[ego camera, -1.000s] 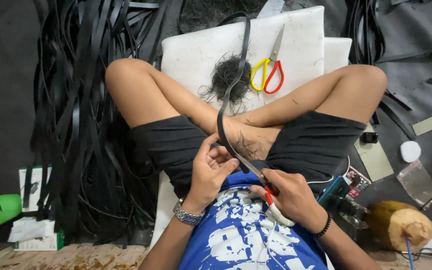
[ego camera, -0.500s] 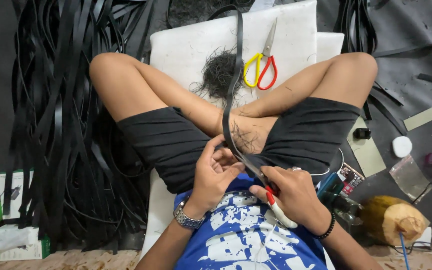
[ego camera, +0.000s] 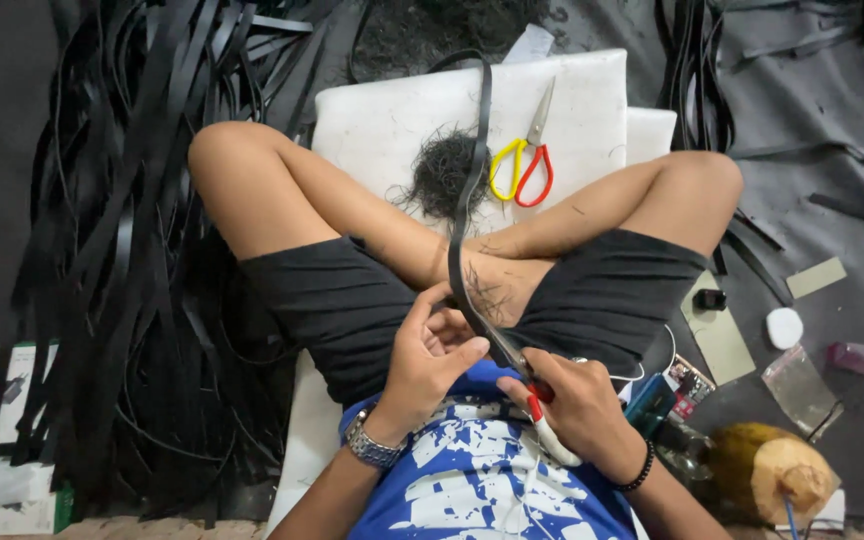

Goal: The person trims the edges of a black leather strip with scissors while sitting on the floor.

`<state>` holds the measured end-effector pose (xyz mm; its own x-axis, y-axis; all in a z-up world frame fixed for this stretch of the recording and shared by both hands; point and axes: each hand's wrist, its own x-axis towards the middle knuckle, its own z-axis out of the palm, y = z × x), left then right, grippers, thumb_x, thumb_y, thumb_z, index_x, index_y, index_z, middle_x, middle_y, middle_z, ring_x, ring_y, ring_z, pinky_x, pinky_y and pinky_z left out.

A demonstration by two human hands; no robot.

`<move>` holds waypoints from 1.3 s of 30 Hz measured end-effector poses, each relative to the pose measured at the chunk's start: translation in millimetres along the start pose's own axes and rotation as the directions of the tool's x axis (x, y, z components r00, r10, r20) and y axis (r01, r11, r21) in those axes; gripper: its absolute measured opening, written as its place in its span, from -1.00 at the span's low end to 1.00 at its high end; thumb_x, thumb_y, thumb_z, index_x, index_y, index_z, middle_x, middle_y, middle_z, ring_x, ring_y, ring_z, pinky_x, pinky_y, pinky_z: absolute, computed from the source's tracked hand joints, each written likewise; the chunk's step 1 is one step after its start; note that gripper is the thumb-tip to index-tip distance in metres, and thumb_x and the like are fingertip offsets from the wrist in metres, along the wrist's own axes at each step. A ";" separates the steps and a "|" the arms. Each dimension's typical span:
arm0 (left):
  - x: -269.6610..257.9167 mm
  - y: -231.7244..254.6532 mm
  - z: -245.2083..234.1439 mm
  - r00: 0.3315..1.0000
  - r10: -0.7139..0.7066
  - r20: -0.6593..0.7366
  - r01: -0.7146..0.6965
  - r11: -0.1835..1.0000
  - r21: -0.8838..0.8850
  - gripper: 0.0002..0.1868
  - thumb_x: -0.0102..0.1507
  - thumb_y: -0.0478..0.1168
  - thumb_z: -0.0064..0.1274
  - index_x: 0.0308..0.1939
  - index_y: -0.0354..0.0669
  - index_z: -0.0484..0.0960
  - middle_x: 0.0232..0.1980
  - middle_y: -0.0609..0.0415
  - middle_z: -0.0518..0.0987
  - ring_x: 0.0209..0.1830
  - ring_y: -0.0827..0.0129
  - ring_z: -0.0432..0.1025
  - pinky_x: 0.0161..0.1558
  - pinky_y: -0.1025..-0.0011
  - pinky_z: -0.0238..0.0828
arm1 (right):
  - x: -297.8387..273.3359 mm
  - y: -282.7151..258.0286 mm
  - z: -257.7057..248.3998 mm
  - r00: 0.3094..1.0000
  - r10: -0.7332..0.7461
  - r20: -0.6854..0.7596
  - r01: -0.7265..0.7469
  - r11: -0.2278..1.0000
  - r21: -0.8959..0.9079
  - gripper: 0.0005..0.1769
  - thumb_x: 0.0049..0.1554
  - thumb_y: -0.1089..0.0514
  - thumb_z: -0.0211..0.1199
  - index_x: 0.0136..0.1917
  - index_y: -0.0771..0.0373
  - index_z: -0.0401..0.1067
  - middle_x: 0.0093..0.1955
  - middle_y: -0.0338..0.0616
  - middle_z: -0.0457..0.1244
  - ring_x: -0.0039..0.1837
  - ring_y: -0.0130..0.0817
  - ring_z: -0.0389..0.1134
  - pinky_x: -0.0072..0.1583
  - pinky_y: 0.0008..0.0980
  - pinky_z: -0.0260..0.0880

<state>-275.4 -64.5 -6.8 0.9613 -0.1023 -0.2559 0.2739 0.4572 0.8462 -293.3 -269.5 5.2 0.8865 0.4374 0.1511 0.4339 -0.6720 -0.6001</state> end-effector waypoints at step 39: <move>12.2 20.4 -8.3 0.997 0.047 0.053 -0.042 0.995 -0.088 -0.72 0.27 -0.37 0.10 0.03 -0.41 0.49 -0.20 -0.10 0.57 -0.36 0.27 0.51 -0.21 0.36 0.64 | 0.8 -2.2 -12.3 0.994 0.043 0.103 -0.064 0.977 0.203 -0.68 0.16 -0.13 0.26 -0.10 0.16 0.47 -0.48 -0.32 0.19 -0.51 -0.44 0.07 -0.38 -0.42 0.10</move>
<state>-258.3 -49.1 3.5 0.9732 -0.1278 -0.1910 0.2298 0.5371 0.8116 -291.5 -275.0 16.3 0.8832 0.4670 0.0435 0.3349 -0.5629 -0.7556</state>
